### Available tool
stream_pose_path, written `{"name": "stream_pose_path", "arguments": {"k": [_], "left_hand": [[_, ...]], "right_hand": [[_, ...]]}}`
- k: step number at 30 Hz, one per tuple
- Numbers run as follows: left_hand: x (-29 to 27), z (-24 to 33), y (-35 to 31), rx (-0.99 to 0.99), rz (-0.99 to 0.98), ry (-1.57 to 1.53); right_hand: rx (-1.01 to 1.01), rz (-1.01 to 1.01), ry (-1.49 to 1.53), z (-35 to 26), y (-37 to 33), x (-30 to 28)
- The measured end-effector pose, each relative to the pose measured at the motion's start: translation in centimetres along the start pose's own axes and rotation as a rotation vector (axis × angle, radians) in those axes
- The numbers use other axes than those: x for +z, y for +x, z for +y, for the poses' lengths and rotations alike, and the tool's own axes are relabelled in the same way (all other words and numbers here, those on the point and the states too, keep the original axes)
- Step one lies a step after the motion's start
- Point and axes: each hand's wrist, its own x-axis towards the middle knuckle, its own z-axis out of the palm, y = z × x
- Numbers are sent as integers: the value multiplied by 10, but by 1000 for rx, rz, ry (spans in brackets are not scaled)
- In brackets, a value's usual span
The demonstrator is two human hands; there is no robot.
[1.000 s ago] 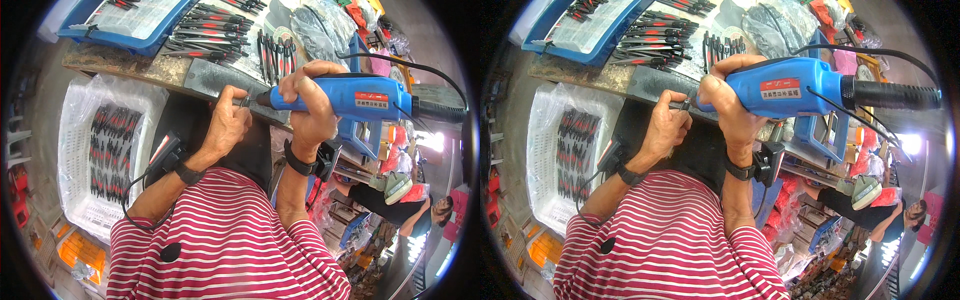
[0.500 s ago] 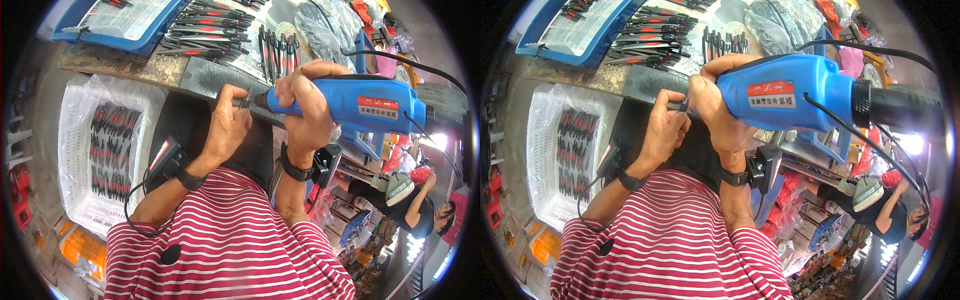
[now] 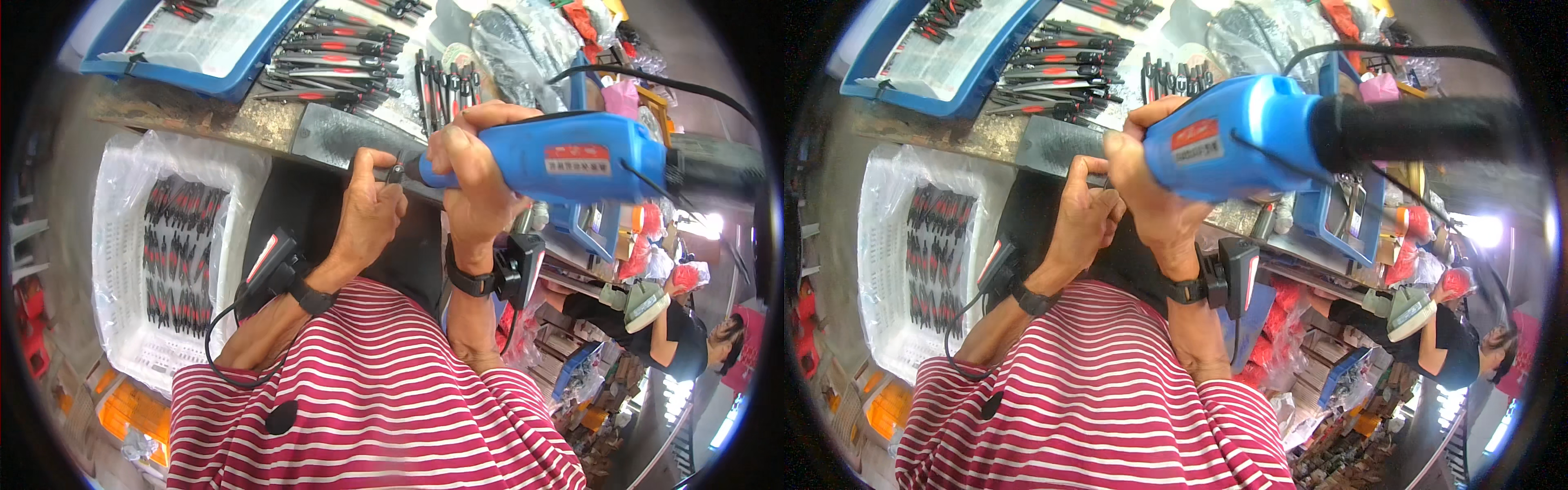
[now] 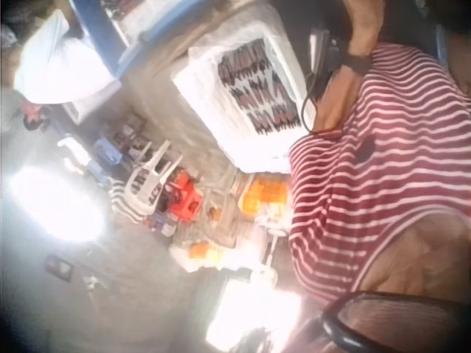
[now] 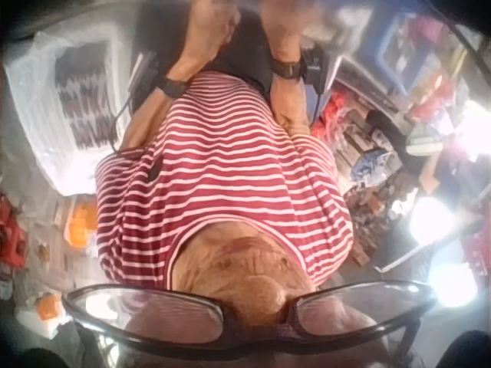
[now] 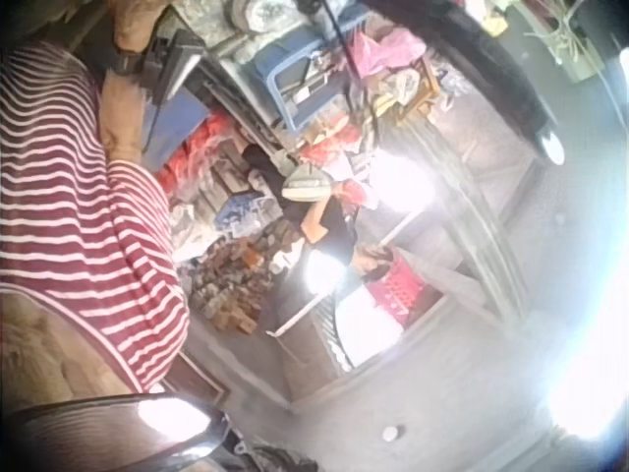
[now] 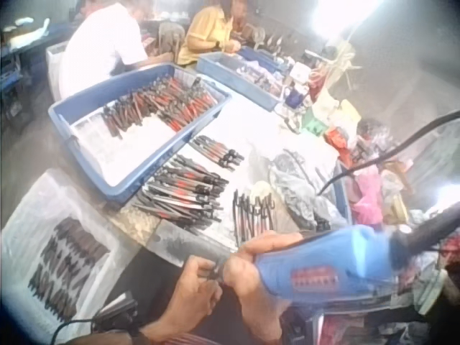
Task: The person uses a blue heat gun to apply heat to the tip of each pen, then places the heated pens into a white basket. The process is repeated for multiple pens in a repetitive cycle.
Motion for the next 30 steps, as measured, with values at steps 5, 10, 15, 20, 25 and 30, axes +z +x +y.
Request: {"name": "stream_pose_path", "arguments": {"k": [5, 10, 15, 20, 25, 30], "left_hand": [[1, 5, -1, 13, 1, 23], [0, 2, -1, 27, -11, 15], [4, 8, 1, -29, 15, 10], [3, 8, -2, -17, -9, -15], [2, 1, -3, 50, -14, 49], [1, 1, -2, 19, -25, 20]], "right_hand": [[15, -9, -18, -10, 1, -5], [43, -15, 45, -5, 2, -6], [19, 51, 44, -8, 0, -4], [164, 52, 145, -21, 3, -5], [128, 21, 271, -25, 5, -9], [112, -36, 251, -25, 6, -10]]}}
